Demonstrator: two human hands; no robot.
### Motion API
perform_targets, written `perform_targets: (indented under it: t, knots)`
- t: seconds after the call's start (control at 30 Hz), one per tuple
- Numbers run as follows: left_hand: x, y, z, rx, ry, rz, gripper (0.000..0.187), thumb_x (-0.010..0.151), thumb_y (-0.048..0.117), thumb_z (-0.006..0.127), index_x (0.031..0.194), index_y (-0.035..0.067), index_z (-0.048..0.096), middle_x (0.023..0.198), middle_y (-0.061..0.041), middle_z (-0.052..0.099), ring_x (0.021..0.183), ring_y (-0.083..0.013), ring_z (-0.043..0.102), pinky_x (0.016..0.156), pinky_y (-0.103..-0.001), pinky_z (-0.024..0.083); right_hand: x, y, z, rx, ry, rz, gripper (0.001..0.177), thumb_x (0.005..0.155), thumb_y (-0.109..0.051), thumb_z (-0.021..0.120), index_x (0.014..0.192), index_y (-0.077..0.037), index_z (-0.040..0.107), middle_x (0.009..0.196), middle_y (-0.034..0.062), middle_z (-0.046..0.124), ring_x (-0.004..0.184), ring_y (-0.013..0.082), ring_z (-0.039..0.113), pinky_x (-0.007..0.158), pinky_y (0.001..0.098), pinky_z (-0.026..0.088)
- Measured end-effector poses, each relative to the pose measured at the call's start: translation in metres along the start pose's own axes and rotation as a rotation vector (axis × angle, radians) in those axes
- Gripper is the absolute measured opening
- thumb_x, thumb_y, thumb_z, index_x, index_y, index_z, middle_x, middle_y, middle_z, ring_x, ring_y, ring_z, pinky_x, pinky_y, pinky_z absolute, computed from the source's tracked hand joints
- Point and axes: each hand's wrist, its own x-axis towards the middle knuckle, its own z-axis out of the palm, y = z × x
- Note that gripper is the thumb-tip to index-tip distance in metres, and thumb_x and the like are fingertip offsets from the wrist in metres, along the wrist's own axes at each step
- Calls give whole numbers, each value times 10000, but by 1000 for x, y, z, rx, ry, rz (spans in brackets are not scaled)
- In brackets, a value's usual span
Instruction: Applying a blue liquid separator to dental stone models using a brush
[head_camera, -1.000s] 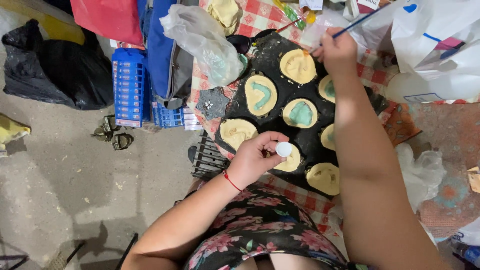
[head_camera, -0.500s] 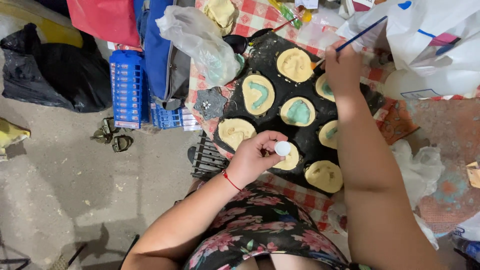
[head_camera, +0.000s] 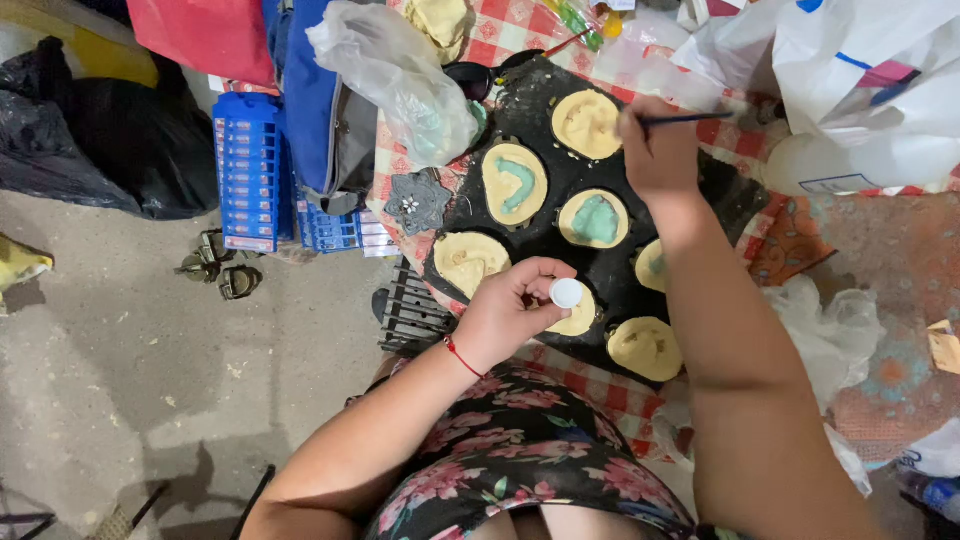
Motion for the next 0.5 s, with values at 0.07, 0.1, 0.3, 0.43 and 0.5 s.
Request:
perform_targets:
  t: [0.07,0.1,0.3,0.43,0.5]
  knots:
    - [-1,-3,3,-8,-3,3,388,851,59,827,1197,199,720,902,60,717,863,-44,649,886,-214,534,9,3,3,-88,-44,41,219,1074,-217,505,999,-100,674,833,39,646,793,247,613,709,412,406]
    - [-1,-4,3,-16,-3,8,394,852,48,821,1204,192,721,898,59,706,858,-46,637,882,-212,530,16,5,6,-178,-87,77,254,1079,-298,501,1074,-136,697,873,24,691,852,276,661,714,442,414]
    - [-2,-7,-4,-8,31,0,395,852,83,833,1209,206,717,902,57,722,854,-50,659,856,-224,547,44,-8,9,-337,-214,245,253,1083,-357,523,1063,-183,705,928,106,657,848,363,637,577,531,445]
    - [-3,-4,-3,-29,25,4,394,853,77,832,1210,198,714,901,58,726,845,-42,651,854,-213,542,45,21,26,-308,-297,25,188,1075,-246,547,1068,-129,695,810,106,691,825,350,654,686,471,485]
    - [-3,-1,-3,17,18,-1,384,850,80,830,1189,220,717,892,69,723,846,-51,657,847,-227,545,46,15,21,-302,-298,20,184,1058,-257,572,1031,-125,697,839,94,648,784,326,624,678,451,463]
